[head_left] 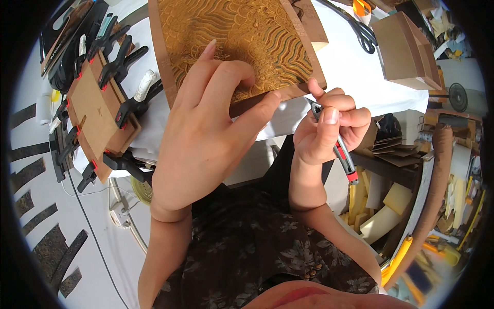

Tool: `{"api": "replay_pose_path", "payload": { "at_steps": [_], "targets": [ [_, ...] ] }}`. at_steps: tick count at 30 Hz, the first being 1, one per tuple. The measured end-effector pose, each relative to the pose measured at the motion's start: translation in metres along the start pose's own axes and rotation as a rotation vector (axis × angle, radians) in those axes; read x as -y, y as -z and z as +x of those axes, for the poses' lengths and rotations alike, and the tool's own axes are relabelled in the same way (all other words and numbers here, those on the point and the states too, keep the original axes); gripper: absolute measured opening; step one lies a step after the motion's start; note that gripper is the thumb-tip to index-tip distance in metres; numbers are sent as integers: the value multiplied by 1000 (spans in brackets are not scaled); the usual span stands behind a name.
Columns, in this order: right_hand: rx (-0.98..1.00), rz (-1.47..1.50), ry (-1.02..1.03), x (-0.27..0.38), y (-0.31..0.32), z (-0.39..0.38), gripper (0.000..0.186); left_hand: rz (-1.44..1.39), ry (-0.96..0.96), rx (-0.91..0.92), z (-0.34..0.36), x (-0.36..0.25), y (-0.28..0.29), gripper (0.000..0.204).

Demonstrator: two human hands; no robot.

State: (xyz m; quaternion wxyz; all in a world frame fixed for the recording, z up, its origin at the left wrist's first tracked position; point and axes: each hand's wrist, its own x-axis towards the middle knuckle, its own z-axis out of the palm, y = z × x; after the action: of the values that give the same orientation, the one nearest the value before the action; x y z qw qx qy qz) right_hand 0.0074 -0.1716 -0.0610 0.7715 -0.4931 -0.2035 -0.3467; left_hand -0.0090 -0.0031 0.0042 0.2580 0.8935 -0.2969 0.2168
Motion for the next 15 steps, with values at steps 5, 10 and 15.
{"api": "replay_pose_path", "payload": {
  "at_steps": [5,10,15],
  "targets": [
    [10,-29,-20,2,0,0,23,-19,25,8,1,-3,1,42],
    [10,-29,-13,1,1,-1,23,-90,26,7,1,-4,6,41],
    [21,-28,-20,2,1,0,23,-21,11,18,1,-4,4,42]
  ]
}}
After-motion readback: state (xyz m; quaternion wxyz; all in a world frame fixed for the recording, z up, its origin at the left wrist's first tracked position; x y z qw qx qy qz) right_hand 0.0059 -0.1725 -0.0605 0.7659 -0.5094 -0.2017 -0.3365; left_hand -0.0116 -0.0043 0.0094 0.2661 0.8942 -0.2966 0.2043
